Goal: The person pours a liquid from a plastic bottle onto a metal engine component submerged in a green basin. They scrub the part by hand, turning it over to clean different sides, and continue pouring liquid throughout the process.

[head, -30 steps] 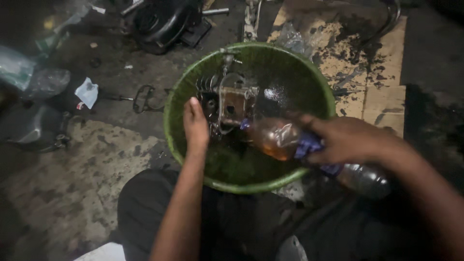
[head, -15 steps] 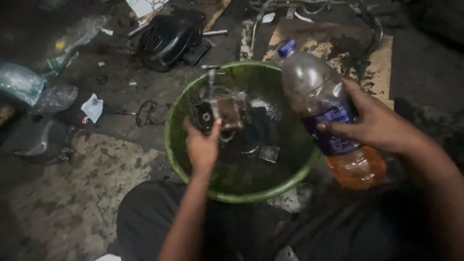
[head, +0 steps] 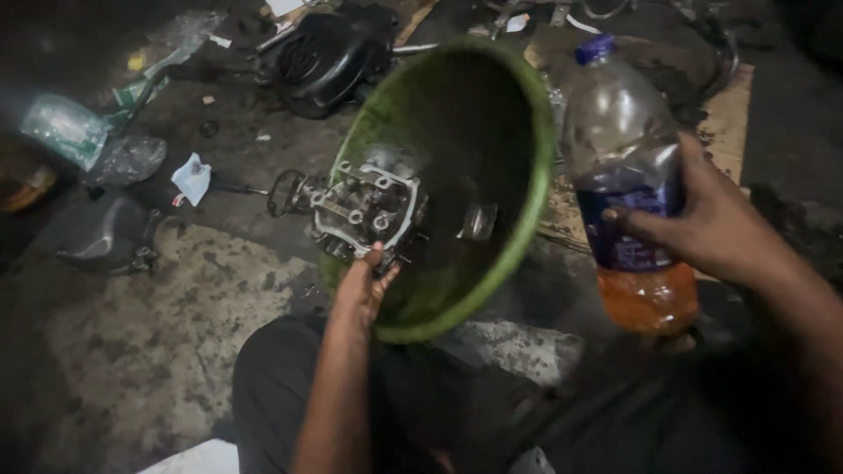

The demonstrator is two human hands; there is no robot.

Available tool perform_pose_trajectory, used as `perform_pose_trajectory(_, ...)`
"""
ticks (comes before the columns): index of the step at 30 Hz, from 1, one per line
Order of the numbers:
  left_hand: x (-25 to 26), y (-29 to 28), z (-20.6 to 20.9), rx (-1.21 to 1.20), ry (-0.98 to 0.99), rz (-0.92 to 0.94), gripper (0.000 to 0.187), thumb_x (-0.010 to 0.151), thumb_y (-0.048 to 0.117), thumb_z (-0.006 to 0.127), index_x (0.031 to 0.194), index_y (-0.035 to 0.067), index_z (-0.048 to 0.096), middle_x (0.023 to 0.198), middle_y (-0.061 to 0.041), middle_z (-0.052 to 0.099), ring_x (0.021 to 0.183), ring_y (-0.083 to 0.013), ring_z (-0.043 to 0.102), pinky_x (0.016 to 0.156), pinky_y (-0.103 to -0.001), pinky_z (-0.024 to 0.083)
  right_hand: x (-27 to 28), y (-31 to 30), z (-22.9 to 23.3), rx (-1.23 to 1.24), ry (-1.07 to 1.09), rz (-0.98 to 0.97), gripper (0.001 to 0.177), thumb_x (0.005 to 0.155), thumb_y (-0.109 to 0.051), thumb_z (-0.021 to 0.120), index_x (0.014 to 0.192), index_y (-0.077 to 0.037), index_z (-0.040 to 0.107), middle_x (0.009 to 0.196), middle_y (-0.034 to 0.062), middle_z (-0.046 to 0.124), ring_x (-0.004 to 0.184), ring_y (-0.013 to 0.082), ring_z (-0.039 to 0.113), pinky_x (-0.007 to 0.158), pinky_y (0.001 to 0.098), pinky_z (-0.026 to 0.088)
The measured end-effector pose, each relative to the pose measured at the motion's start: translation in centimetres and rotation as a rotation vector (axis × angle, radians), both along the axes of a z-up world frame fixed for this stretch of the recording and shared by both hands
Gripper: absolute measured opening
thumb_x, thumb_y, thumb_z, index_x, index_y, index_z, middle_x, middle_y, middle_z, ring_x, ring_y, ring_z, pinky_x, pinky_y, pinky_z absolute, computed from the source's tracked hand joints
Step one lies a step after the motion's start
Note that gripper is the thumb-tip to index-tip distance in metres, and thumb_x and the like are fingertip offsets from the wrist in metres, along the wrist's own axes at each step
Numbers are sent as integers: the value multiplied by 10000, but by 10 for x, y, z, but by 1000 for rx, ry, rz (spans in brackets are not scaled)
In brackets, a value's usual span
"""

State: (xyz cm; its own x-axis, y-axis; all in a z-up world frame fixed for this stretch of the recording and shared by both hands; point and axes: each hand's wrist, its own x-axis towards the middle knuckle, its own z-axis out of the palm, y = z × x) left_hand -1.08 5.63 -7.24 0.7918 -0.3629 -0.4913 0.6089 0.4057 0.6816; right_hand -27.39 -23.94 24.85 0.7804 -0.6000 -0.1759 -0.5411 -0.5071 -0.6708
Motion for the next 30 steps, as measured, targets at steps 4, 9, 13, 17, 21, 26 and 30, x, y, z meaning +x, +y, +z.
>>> perform_pose_trajectory(4,-11,6,18,-88,-118,-100,455,813,-4,690,1261,-1,609,1199,-101,691,1055,-226,696,932,-422,590,1,1,-4,-10,-34,70,1086,793,-150,781,1669,-220,145,1420,233,587,1240,418,638,984,628,546)
perform_pose_trajectory(9,-25,0,54,114,-267,-189,568,733,-12,752,1278,-32,593,1150,-121,741,1038,-246,732,940,-365,576,-1,4,-1,50,-100,89,948,762,-148,763,1552,-174,239,1326,188,635,1197,347,670,1010,553,560)
perform_pose_trajectory(13,-24,-11,62,399,-534,-301,536,738,97,836,1234,-67,718,1113,-116,782,956,-213,738,879,-341,568,-1,8,0,97,-152,126,1021,753,-96,765,1607,-178,211,1344,189,640,1217,348,656,1011,563,542)
perform_pose_trajectory(17,-29,-23,55,333,-774,-97,523,778,188,852,1201,-60,669,1116,-130,756,964,-202,720,881,-354,573,3,11,2,81,-127,92,972,739,-134,771,1549,-180,234,1323,177,641,1208,328,666,1028,534,552)
perform_pose_trajectory(21,-28,-18,58,654,-791,4,499,833,247,847,1175,-36,618,1124,-145,735,993,-217,714,901,-359,548,4,9,-3,52,-119,143,946,751,-125,766,1555,-147,269,1363,202,609,1234,363,648,985,586,555)
perform_pose_trajectory(26,-24,-22,55,399,-834,12,455,853,193,816,1188,-25,598,1152,-138,739,1019,-211,725,913,-332,565,4,9,-6,24,-51,56,951,766,-185,783,1552,-175,247,1348,186,615,1241,361,646,1037,587,537)
perform_pose_trajectory(30,-29,-27,62,278,-809,-5,450,826,129,809,1182,-29,583,1122,-139,746,970,-208,732,876,-332,580,7,11,-11,38,-146,82,1009,759,-149,786,1602,-176,232,1377,209,621,1273,380,618,1004,622,513)
